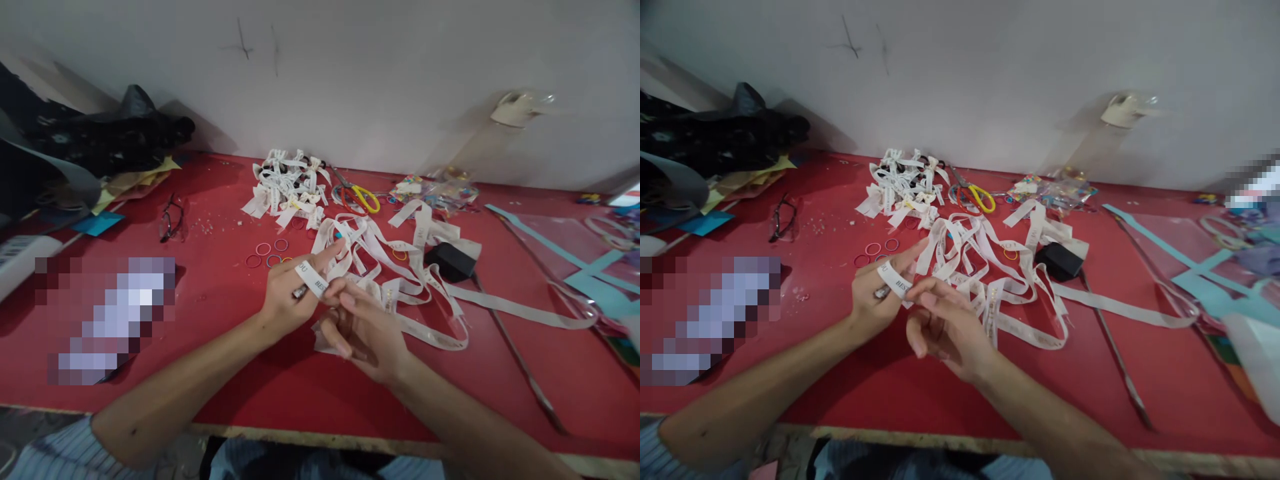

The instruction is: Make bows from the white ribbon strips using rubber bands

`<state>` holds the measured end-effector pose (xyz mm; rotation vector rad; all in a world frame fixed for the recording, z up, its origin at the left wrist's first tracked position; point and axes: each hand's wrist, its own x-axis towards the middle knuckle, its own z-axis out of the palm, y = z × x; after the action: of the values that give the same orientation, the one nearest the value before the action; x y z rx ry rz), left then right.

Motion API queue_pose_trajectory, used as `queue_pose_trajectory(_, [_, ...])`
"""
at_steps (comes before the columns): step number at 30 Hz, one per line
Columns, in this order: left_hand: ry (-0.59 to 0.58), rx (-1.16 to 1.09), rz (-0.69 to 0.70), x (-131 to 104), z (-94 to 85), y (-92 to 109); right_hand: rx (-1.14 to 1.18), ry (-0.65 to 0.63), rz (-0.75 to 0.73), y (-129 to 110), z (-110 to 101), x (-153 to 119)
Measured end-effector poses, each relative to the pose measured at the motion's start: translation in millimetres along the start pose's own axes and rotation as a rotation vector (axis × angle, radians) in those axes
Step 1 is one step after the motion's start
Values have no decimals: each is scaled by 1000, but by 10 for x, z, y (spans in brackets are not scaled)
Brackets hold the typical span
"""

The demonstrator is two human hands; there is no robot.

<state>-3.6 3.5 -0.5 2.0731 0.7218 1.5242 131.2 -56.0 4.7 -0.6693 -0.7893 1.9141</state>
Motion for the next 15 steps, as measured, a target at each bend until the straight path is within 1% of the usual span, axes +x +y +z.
queue_pose_trajectory(2, [-29,39,-41,12,-14,-15,-166,68,-88,20,24,-8])
queue_pose_trajectory(4, [-58,66,-63,26,-28,-19,-376,139,-227,39,39,-26])
queue_pose_trajectory(6, [-58,76,-43,37,-38,-25,-521,149,-304,55,43,-43])
queue_pose_trajectory(8, [-53,82,3,42,-41,-40,-586,151,-327,63,38,-49])
queue_pose_trajectory(10, [-71,103,45,38,-36,-65,-681,213,-401,61,28,-42])
queue_pose_trajectory(12, [-131,148,89,27,-32,-94,-878,293,-539,50,15,-30])
queue_pose_trajectory(15, [-262,238,179,8,-33,-127,-1183,331,-712,21,-10,-20])
